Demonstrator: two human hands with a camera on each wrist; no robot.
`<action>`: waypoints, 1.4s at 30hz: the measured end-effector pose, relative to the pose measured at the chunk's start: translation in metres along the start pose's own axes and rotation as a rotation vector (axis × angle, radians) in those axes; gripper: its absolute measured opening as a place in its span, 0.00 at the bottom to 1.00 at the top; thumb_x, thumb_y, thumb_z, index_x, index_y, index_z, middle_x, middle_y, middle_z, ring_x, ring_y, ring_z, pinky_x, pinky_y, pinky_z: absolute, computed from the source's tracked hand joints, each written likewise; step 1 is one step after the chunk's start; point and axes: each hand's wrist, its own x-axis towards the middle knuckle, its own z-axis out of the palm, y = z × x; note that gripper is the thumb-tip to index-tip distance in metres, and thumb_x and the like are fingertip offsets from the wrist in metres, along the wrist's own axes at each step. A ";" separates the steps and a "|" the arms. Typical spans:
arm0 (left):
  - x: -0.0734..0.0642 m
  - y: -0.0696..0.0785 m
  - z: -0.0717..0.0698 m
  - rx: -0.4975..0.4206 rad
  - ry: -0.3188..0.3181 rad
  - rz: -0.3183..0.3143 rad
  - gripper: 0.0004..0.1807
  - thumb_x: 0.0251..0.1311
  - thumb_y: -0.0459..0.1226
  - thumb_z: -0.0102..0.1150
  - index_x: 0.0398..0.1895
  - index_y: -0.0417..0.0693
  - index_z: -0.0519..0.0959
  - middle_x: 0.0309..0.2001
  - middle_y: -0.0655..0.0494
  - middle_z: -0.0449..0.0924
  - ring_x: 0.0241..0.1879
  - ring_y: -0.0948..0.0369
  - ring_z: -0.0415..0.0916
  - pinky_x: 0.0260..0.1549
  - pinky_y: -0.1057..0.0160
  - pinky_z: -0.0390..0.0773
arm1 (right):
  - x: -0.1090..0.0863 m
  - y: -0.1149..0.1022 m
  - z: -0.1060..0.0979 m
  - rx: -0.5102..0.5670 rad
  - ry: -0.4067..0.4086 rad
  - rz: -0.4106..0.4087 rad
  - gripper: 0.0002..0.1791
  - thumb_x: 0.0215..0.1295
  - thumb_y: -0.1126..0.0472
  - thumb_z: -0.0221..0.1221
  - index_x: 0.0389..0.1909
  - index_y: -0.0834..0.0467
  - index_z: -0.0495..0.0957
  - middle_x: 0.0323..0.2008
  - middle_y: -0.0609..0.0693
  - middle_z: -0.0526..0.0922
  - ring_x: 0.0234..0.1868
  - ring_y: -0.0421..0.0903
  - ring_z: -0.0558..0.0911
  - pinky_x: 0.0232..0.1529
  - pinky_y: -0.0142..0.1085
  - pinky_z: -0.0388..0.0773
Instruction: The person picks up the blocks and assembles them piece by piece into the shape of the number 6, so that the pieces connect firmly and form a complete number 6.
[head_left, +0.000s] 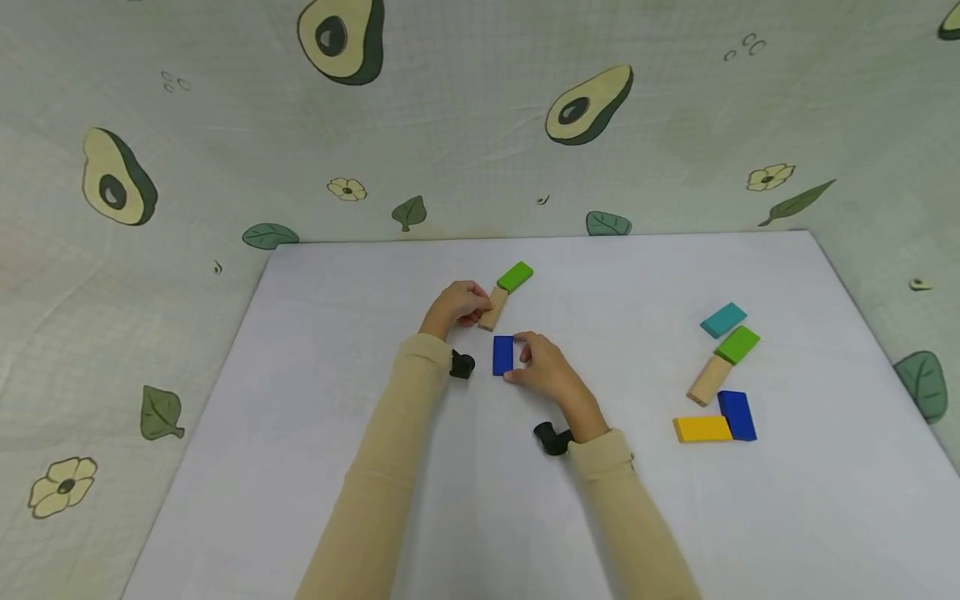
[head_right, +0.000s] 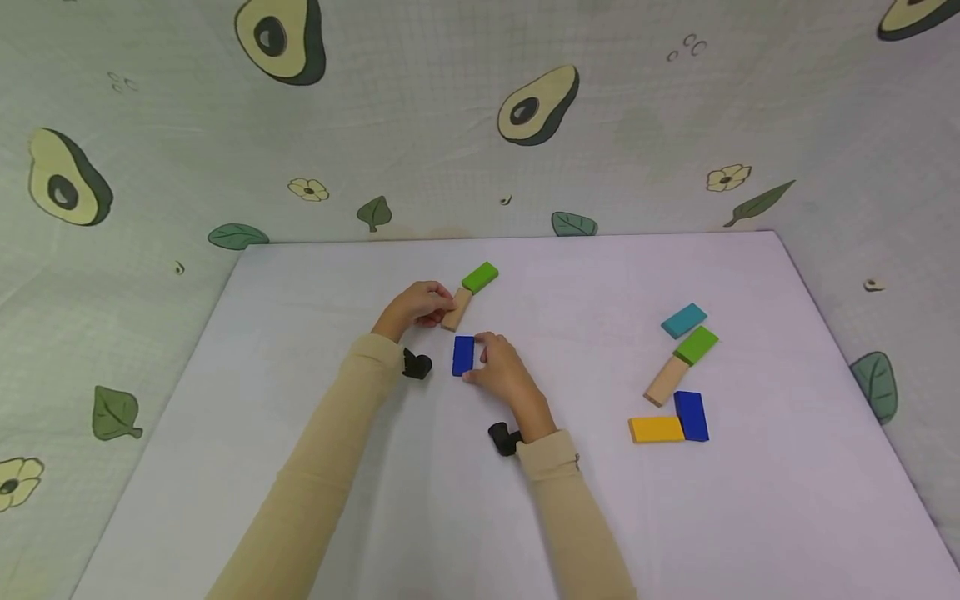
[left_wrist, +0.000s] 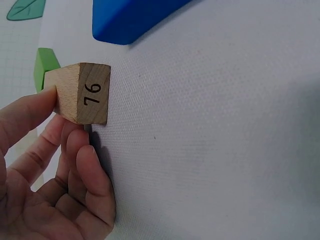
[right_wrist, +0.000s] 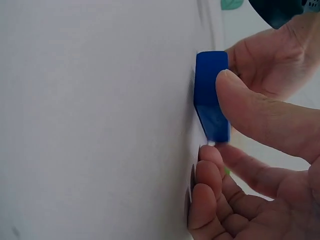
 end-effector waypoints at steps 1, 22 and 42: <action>0.000 0.000 0.000 -0.001 -0.001 -0.001 0.08 0.58 0.38 0.60 0.38 0.47 0.74 0.26 0.56 0.72 0.23 0.63 0.68 0.25 0.69 0.71 | 0.001 0.000 0.000 -0.004 -0.003 0.004 0.34 0.52 0.64 0.67 0.59 0.67 0.66 0.33 0.56 0.71 0.32 0.46 0.69 0.34 0.35 0.66; -0.006 0.002 -0.001 -0.003 -0.008 0.014 0.08 0.58 0.38 0.60 0.38 0.46 0.74 0.27 0.55 0.71 0.25 0.62 0.67 0.27 0.68 0.70 | 0.013 -0.010 -0.002 -0.064 -0.085 0.040 0.36 0.53 0.56 0.66 0.64 0.56 0.65 0.43 0.61 0.73 0.40 0.50 0.70 0.41 0.42 0.70; -0.004 0.001 -0.001 -0.009 -0.010 0.009 0.09 0.58 0.38 0.60 0.38 0.46 0.74 0.26 0.56 0.71 0.25 0.63 0.68 0.25 0.70 0.70 | 0.016 -0.015 -0.001 -0.094 -0.110 0.058 0.36 0.56 0.56 0.64 0.66 0.55 0.63 0.63 0.67 0.63 0.64 0.61 0.64 0.60 0.55 0.63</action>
